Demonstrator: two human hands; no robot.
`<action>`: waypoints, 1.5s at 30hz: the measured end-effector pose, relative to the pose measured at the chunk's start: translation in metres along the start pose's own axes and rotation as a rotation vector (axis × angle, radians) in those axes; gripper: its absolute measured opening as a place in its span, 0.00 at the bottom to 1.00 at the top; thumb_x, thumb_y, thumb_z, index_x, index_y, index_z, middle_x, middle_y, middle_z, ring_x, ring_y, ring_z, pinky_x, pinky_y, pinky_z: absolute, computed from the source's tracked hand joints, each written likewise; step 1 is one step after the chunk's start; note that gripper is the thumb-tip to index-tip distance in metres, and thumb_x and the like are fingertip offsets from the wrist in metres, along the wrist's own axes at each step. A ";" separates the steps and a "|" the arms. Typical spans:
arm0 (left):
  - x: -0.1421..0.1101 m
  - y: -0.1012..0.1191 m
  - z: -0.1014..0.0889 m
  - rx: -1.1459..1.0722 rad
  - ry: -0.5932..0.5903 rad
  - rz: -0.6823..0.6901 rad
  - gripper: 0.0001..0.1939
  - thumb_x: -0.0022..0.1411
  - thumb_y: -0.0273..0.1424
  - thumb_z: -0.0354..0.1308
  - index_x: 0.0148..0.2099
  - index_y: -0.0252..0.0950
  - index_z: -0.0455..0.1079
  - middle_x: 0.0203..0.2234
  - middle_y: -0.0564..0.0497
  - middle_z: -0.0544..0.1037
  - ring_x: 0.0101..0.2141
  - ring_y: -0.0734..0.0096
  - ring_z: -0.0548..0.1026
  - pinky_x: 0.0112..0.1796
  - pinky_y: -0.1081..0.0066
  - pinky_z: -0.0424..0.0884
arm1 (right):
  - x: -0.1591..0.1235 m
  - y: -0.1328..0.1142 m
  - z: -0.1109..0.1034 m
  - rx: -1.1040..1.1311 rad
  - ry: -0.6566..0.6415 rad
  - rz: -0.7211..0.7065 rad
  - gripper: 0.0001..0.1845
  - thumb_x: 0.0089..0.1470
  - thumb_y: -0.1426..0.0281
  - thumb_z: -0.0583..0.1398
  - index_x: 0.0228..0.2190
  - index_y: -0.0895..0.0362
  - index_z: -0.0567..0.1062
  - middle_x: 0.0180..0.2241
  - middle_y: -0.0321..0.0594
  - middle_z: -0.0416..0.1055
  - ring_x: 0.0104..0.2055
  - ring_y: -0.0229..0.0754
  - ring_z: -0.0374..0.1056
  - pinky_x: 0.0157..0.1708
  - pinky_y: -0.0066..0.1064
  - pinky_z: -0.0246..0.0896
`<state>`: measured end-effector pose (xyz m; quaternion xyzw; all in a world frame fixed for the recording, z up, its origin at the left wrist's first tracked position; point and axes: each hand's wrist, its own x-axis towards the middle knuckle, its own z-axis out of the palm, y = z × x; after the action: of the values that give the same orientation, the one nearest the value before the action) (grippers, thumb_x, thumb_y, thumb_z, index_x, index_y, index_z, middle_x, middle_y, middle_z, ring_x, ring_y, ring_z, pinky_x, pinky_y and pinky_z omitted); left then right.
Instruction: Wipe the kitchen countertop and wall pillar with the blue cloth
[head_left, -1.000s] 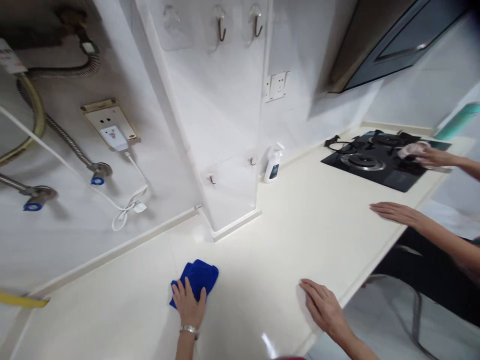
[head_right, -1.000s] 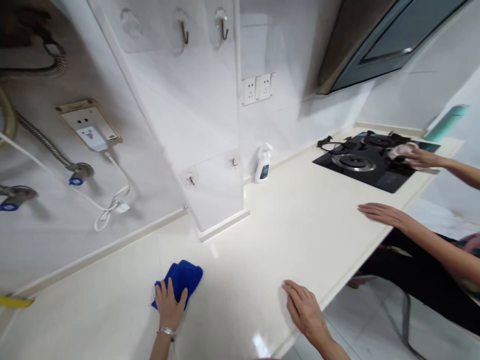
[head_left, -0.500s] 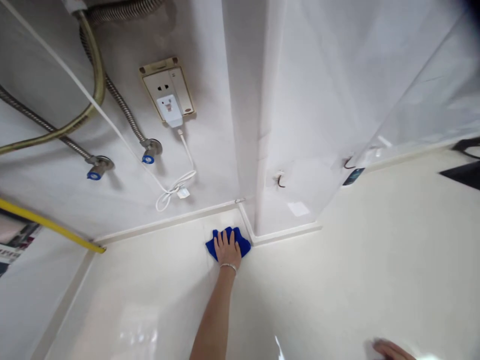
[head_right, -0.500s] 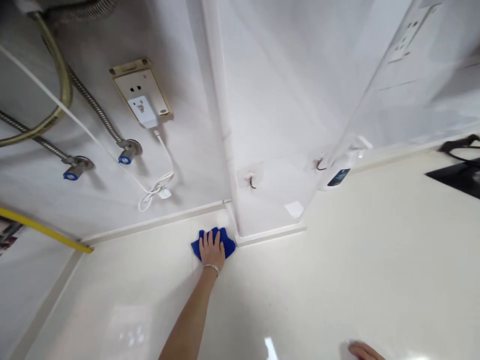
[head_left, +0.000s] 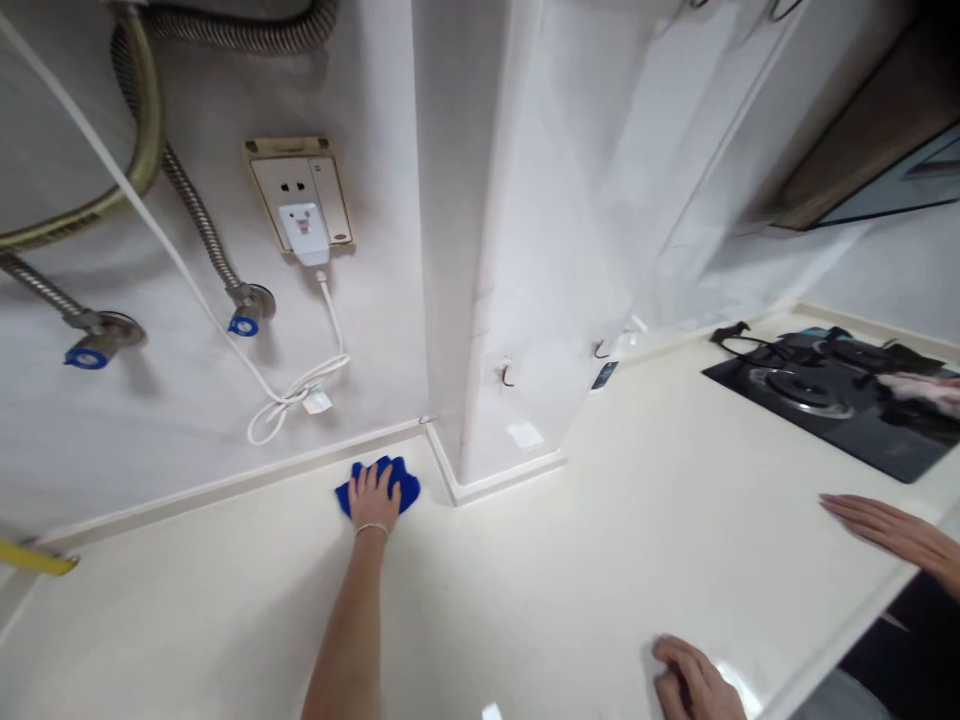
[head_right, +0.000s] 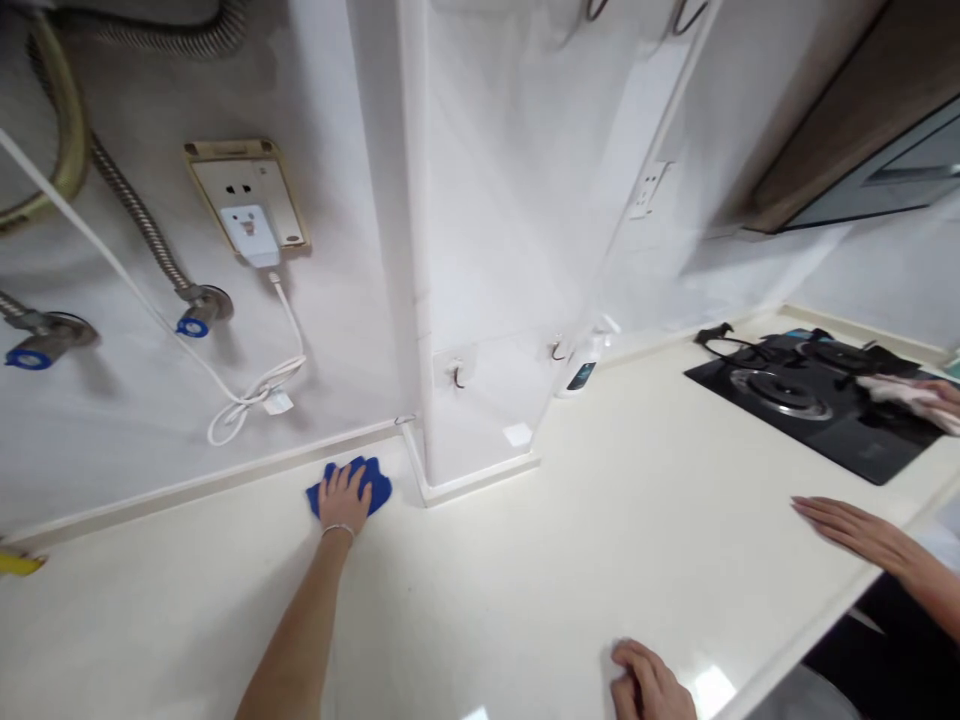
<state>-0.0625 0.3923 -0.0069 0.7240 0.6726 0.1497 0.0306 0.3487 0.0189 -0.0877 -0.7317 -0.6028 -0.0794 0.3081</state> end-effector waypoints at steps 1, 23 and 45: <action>-0.005 -0.013 -0.008 0.016 0.001 -0.038 0.28 0.65 0.42 0.43 0.64 0.43 0.63 0.66 0.46 0.65 0.67 0.53 0.56 0.67 0.49 0.46 | 0.000 -0.002 0.001 0.007 -0.008 0.018 0.10 0.57 0.64 0.54 0.38 0.52 0.72 0.41 0.42 0.76 0.41 0.46 0.74 0.39 0.38 0.71; -0.258 -0.024 -0.035 0.279 0.058 0.079 0.33 0.63 0.43 0.39 0.67 0.37 0.58 0.66 0.41 0.63 0.67 0.52 0.55 0.66 0.49 0.51 | 0.013 -0.039 -0.015 -0.007 0.018 0.126 0.12 0.57 0.77 0.51 0.41 0.55 0.68 0.44 0.42 0.71 0.44 0.44 0.65 0.44 0.37 0.55; -0.157 0.274 0.062 -0.208 -0.294 0.672 0.33 0.62 0.48 0.47 0.67 0.43 0.58 0.68 0.41 0.59 0.68 0.45 0.52 0.66 0.41 0.52 | 0.016 -0.040 -0.009 -0.007 0.105 0.076 0.13 0.55 0.76 0.52 0.41 0.51 0.69 0.42 0.41 0.72 0.43 0.46 0.71 0.40 0.39 0.67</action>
<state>0.2096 0.2221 -0.0267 0.9110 0.3672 0.1135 0.1493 0.3176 0.0308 -0.0584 -0.7502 -0.5572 -0.1079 0.3393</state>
